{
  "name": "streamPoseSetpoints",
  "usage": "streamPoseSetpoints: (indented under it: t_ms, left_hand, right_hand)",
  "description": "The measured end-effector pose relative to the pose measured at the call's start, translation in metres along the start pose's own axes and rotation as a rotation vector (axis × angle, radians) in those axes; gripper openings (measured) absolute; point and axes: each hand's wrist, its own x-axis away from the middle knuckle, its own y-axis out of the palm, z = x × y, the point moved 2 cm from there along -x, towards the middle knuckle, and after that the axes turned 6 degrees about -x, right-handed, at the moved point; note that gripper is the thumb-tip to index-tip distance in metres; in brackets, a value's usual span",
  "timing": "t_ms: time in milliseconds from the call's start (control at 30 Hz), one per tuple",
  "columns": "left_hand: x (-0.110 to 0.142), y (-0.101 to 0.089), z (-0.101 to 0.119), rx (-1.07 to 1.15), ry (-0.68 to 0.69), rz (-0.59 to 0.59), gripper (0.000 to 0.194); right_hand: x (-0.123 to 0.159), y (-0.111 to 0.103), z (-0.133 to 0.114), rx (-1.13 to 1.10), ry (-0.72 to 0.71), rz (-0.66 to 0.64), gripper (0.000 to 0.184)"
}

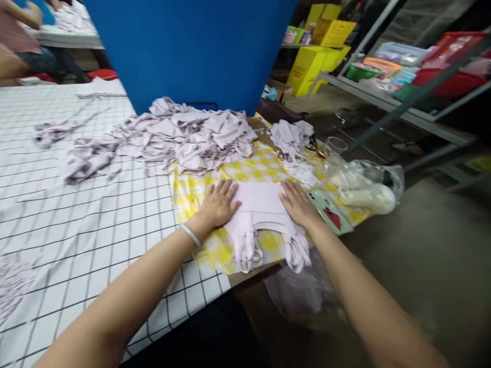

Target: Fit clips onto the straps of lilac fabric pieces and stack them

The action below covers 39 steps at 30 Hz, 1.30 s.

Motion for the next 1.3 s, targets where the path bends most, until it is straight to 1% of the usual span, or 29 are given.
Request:
streamPoseSetpoints:
  t_ms: [100, 167, 200, 233, 267, 300, 333, 367, 433, 467, 500, 533, 567, 600, 667, 733, 800, 833, 867, 933, 967, 1000, 1033, 1067, 1133, 1167, 1200, 1233, 1300]
  left_hand:
    - [0.022, -0.014, -0.003, 0.034, -0.016, -0.006, 0.066]
    - [0.050, -0.033, -0.014, 0.117, -0.048, 0.013, 0.072]
    - [0.069, -0.044, -0.022, 0.184, -0.088, 0.025, 0.075]
    - [0.090, -0.054, -0.031, 0.273, -0.137, 0.039, 0.076]
    - [0.112, -0.063, -0.041, 0.373, -0.180, 0.061, 0.075]
    - [0.133, -0.071, -0.050, 0.466, -0.223, 0.092, 0.073]
    - [0.153, -0.078, -0.059, 0.549, -0.266, 0.133, 0.070]
    - [0.171, -0.084, -0.068, 0.617, -0.302, 0.181, 0.068]
    - [0.198, -0.092, -0.082, 0.702, -0.360, 0.294, 0.064]
    - [0.208, -0.094, -0.088, 0.724, -0.381, 0.351, 0.063]
    - [0.217, -0.095, -0.093, 0.735, -0.398, 0.402, 0.062]
    - [0.225, -0.095, -0.099, 0.739, -0.413, 0.444, 0.061]
    - [0.233, -0.095, -0.105, 0.736, -0.434, 0.479, 0.059]
    - [0.242, -0.094, -0.111, 0.730, -0.461, 0.505, 0.057]
    - [0.261, -0.094, -0.126, 0.709, -0.530, 0.539, 0.053]
    - [0.281, -0.097, -0.144, 0.676, -0.611, 0.566, 0.050]
    - [0.294, -0.101, -0.164, 0.627, -0.682, 0.599, 0.049]
    - [0.297, -0.105, -0.173, 0.596, -0.709, 0.628, 0.052]
    - [0.298, -0.109, -0.180, 0.564, -0.728, 0.667, 0.057]
    - [0.291, -0.121, -0.186, 0.514, -0.722, 0.762, 0.069]
    - [0.286, -0.128, -0.183, 0.517, -0.688, 0.795, 0.071]
    - [0.281, -0.136, -0.176, 0.558, -0.631, 0.804, 0.065]
    - [0.277, -0.144, -0.167, 0.653, -0.551, 0.769, 0.053]
    - [0.276, -0.152, -0.155, 0.798, -0.452, 0.683, 0.040]
    - [0.280, -0.163, -0.130, 1.145, -0.262, 0.426, 0.023]
    - [0.286, -0.166, -0.120, 1.281, -0.201, 0.300, 0.020]
    - [0.292, -0.167, -0.113, 1.378, -0.173, 0.192, 0.019]
    - [0.299, -0.164, -0.110, 1.426, -0.182, 0.112, 0.021]
    - [0.309, -0.149, -0.113, 1.403, -0.296, 0.028, 0.027]
  right_hand:
    - [0.004, -0.001, 0.010, 0.007, 0.004, -0.030, 0.071]
    - [-0.001, -0.007, 0.006, 0.082, 0.011, -0.023, 0.068]
    - [-0.007, -0.010, -0.004, 0.148, 0.015, 0.050, 0.064]
    - [-0.013, -0.013, -0.023, 0.193, -0.039, 0.144, 0.057]
    - [-0.021, -0.012, -0.051, 0.197, -0.134, 0.240, 0.050]
    - [-0.029, -0.006, -0.087, 0.162, -0.246, 0.289, 0.046]
    - [-0.038, 0.005, -0.133, 0.080, -0.371, 0.309, 0.041]
    - [-0.047, 0.020, -0.184, -0.027, -0.488, 0.277, 0.035]
    - [-0.066, 0.063, -0.295, -0.214, -0.663, 0.057, 0.028]
    - [-0.077, 0.088, -0.349, -0.266, -0.705, -0.063, 0.026]
    - [-0.089, 0.112, -0.399, -0.287, -0.704, -0.183, 0.024]
    - [-0.102, 0.134, -0.442, -0.297, -0.701, -0.212, 0.023]
    - [-0.115, 0.153, -0.478, -0.309, -0.693, -0.210, 0.028]
    - [-0.127, 0.168, -0.507, -0.326, -0.673, -0.207, 0.037]
    - [-0.148, 0.187, -0.543, -0.370, -0.600, -0.217, 0.044]
    - [-0.156, 0.190, -0.556, -0.415, -0.569, -0.254, 0.031]
    - [-0.146, 0.178, -0.550, -0.464, -0.591, -0.298, 0.013]
    - [-0.134, 0.166, -0.543, -0.486, -0.609, -0.316, 0.010]
    - [-0.118, 0.151, -0.532, -0.523, -0.628, -0.340, 0.012]
    - [-0.080, 0.109, -0.509, -0.645, -0.656, -0.402, 0.018]
    - [-0.061, 0.083, -0.497, -0.786, -0.657, -0.456, 0.020]
    - [-0.042, 0.056, -0.486, -0.904, -0.641, -0.486, 0.023]
    - [-0.026, 0.029, -0.476, -0.984, -0.614, -0.494, 0.027]
    - [-0.013, 0.004, -0.467, -1.058, -0.559, -0.479, 0.030]
    - [0.003, -0.034, -0.450, -1.174, -0.426, -0.462, 0.036]
    - [0.006, -0.045, -0.442, -1.218, -0.354, -0.456, 0.038]
    - [0.007, -0.050, -0.433, -1.245, -0.291, -0.454, 0.040]
    - [0.005, -0.048, -0.423, -1.249, -0.240, -0.447, 0.042]
    - [-0.003, -0.031, -0.400, -1.171, -0.176, -0.413, 0.045]
